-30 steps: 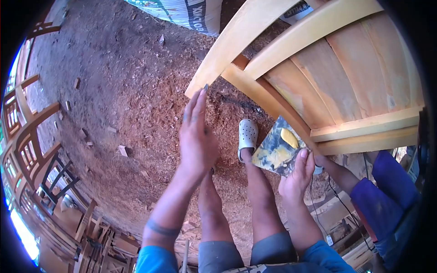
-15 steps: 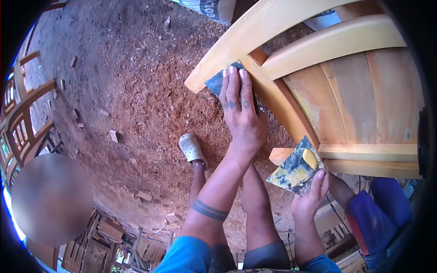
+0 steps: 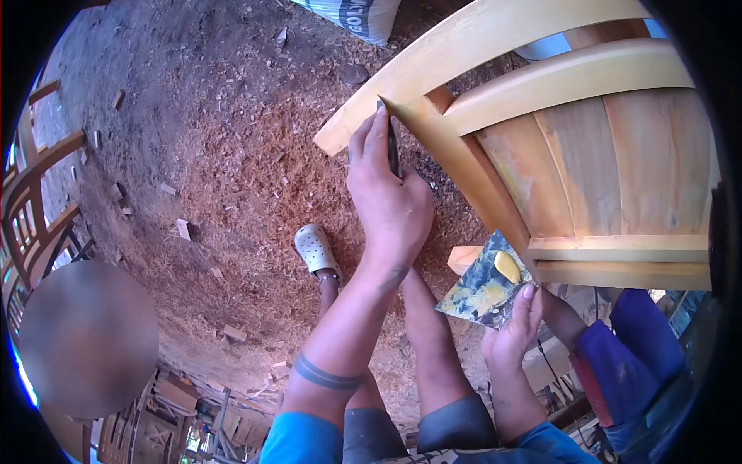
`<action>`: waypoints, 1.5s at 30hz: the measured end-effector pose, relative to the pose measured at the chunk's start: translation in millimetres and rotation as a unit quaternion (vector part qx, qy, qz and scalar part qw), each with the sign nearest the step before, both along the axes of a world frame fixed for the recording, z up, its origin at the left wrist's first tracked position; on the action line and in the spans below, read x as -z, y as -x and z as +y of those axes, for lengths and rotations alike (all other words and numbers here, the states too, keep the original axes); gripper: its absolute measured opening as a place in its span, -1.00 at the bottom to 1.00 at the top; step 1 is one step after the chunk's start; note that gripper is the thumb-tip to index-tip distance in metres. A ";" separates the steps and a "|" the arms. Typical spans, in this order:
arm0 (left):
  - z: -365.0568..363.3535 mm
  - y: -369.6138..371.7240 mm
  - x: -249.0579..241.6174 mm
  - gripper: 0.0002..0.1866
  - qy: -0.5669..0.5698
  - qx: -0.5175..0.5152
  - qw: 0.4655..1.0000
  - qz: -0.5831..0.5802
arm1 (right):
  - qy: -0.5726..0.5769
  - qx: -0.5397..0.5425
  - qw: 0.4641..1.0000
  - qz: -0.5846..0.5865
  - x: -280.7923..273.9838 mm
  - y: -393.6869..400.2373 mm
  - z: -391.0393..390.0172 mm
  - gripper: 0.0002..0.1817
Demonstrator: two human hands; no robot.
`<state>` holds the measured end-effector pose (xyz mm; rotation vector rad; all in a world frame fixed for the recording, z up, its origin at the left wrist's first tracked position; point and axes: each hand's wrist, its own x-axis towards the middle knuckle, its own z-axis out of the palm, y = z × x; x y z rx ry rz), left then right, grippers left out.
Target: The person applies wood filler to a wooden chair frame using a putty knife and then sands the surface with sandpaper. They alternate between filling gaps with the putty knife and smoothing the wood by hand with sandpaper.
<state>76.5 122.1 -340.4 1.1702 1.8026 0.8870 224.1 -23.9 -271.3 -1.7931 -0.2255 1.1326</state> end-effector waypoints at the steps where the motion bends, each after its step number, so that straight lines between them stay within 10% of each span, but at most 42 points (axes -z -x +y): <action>1: -1.9 -2.1 2.5 -0.32 -0.015 0.012 1.000 0.024 | -0.002 -0.003 1.000 0.006 0.7 -3.7 0.3 -0.53; 10: -8.0 9.1 -6.9 -0.35 -0.028 0.049 0.996 -0.072 | -0.014 0.020 1.000 0.009 -1.4 2.2 13.1 -0.63; 25: -11.4 -44.7 21.3 -0.17 -0.146 0.042 0.978 0.141 | -0.001 0.009 1.000 0.026 0.3 -12.8 1.2 -0.56; 29: -35.0 -36.3 4.1 -0.18 -0.149 0.155 0.976 0.043 | -0.019 -0.019 0.999 0.038 3.3 -19.7 -5.0 -0.56; 35: 5.8 12.0 -9.6 -0.35 0.063 -0.042 0.996 -0.035 | -0.002 0.029 1.000 0.007 -2.5 -7.9 3.6 -0.56; 45: 3.8 6.9 -13.8 -0.33 -0.014 0.045 0.998 -0.037 | -0.005 0.038 0.999 -0.009 -2.9 -11.4 7.5 -0.61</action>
